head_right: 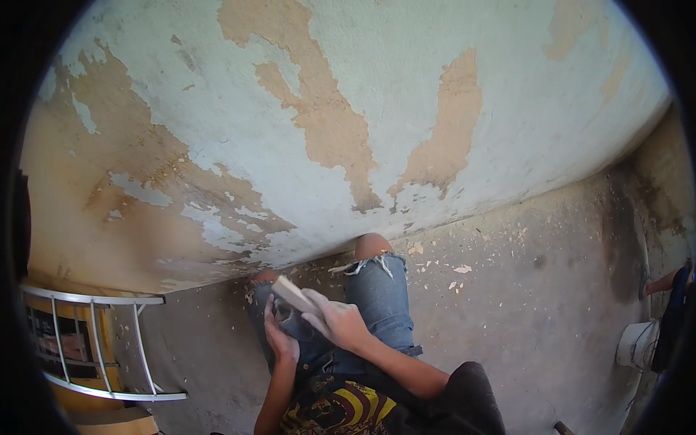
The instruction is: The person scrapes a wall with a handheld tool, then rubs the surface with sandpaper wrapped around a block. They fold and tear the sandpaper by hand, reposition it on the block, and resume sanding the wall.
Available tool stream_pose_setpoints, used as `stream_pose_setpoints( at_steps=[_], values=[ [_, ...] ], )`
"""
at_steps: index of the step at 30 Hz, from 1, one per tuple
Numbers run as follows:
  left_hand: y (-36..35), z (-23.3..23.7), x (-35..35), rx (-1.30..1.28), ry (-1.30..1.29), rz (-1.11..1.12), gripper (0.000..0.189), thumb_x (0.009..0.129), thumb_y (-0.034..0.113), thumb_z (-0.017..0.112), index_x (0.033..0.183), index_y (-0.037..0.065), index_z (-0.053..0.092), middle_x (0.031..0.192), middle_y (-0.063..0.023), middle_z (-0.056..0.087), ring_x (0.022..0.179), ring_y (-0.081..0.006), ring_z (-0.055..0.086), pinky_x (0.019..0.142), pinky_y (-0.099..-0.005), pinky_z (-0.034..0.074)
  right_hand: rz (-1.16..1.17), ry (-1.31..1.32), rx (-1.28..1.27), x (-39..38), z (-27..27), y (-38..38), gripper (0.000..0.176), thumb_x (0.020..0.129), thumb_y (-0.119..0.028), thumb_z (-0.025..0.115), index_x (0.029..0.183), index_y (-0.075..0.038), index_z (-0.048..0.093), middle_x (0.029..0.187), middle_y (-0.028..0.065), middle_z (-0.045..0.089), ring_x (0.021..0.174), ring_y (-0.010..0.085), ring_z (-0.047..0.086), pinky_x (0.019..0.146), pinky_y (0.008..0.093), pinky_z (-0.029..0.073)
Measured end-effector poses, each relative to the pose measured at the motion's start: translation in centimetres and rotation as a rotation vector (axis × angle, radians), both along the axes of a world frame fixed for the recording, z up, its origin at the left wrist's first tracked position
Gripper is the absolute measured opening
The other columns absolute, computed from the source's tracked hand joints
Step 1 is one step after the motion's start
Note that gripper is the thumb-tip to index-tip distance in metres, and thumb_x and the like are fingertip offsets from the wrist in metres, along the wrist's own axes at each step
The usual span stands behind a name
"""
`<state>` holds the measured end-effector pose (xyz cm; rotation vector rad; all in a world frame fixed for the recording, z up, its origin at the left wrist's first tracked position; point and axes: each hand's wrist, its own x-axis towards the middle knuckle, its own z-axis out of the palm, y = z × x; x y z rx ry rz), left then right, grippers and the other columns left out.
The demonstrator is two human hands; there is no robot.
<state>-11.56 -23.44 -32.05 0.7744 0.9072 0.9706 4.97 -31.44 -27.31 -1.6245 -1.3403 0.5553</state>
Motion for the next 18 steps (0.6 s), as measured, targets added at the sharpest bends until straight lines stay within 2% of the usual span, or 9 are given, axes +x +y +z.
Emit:
stream_pose_setpoints(
  at_steps=[1,3,5,6,8,9,11,14,18],
  values=[
    [0.0,-0.5,-0.2,0.055,0.05,0.068,0.059,0.101,0.038,0.039,0.151,0.009,0.026,0.131,-0.0264,0.053,0.114,-0.0319,0.059,0.099,-0.0395,0.047,0.071,0.015,0.097,0.0,0.3,-0.1,0.052,0.091,-0.031,0.065,0.133,-0.007,0.046,0.092,0.0212,0.068,0.082,0.0373,0.068,0.069,0.0424,0.054],
    [0.2,-0.5,-0.2,-0.046,0.044,0.111,0.055,0.102,0.037,0.038,0.149,0.01,0.031,0.13,-0.0241,0.054,0.114,-0.0301,0.058,0.101,-0.0397,0.045,0.263,0.009,0.036,-0.4,-0.4,-0.1,0.057,0.09,-0.035,0.066,0.135,-0.007,0.046,0.096,0.022,0.067,0.085,0.0378,0.067,0.073,0.0426,0.054],
    [-0.2,0.0,0.6,-0.11,0.081,-0.062,0.051,0.102,0.036,0.039,0.146,0.01,0.037,0.128,-0.0194,0.056,0.115,-0.0269,0.058,0.102,-0.0386,0.043,0.206,0.09,-0.068,-1.3,-2.3,-0.3,0.054,0.093,-0.033,0.064,0.135,-0.006,0.044,0.098,0.0184,0.068,0.084,0.0327,0.069,0.075,0.0394,0.054],
    [-0.4,-0.6,0.8,-0.238,0.098,-0.112,0.047,0.101,0.034,0.042,0.142,0.01,0.043,0.123,-0.0127,0.059,0.111,-0.0227,0.059,0.099,-0.036,0.044,0.206,0.088,-0.056,-1.2,-4.4,0.0,0.054,0.093,-0.033,0.064,0.135,-0.006,0.044,0.098,0.0184,0.068,0.084,0.0327,0.069,0.075,0.0394,0.054],
    [-1.2,-2.3,0.4,-0.324,0.22,-0.389,0.043,0.099,0.027,0.044,0.136,0.006,0.047,0.115,-0.0065,0.062,0.104,-0.0183,0.061,0.09,-0.033,0.047,0.127,0.727,-0.042,-0.8,-8.4,0.5,0.048,0.097,-0.029,0.06,0.134,-0.003,0.044,0.098,0.0104,0.065,0.08,0.02,0.064,0.073,0.0326,0.052],
    [-1.3,-2.9,1.0,-0.278,0.228,-0.49,0.042,0.099,0.025,0.044,0.135,0.004,0.048,0.113,-0.0055,0.063,0.102,-0.0173,0.061,0.087,-0.0318,0.048,0.139,0.722,-0.034,-0.2,-8.3,0.3,0.048,0.097,-0.029,0.06,0.134,-0.003,0.044,0.098,0.0104,0.065,0.08,0.02,0.064,0.073,0.0326,0.052],
    [-1.3,-2.3,1.6,-0.246,0.17,-0.533,0.041,0.097,0.018,0.046,0.135,0.0,0.047,0.113,-0.0066,0.063,0.102,-0.0171,0.062,0.088,-0.0309,0.049,0.036,1.159,-0.165,1.3,-7.6,0.6,0.045,0.099,-0.027,0.056,0.133,0.0,0.044,0.096,0.0042,0.057,0.079,0.0098,0.054,0.07,0.026,0.048],
    [-1.9,-0.2,3.1,-0.22,0.264,-0.493,0.043,0.093,0.003,0.055,0.134,0.0,0.048,0.118,-0.0075,0.062,0.11,-0.0182,0.06,0.096,-0.0303,0.046,-0.021,1.132,-0.113,1.5,-9.6,0.5,0.046,0.1,-0.03,0.056,0.132,0.001,0.044,0.092,0.0038,0.056,0.075,0.0082,0.053,0.067,0.0238,0.046],
    [-1.6,-1.4,3.8,-0.008,0.404,-0.637,0.05,0.089,0.007,0.065,0.135,-0.001,0.048,0.117,-0.0091,0.062,0.106,-0.0165,0.061,0.094,-0.0299,0.048,-0.088,1.224,-0.134,2.3,-9.9,0.4,0.047,0.099,-0.032,0.057,0.129,0.002,0.046,0.097,0.0069,0.06,0.082,0.0117,0.057,0.074,0.027,0.048]
  ],
)
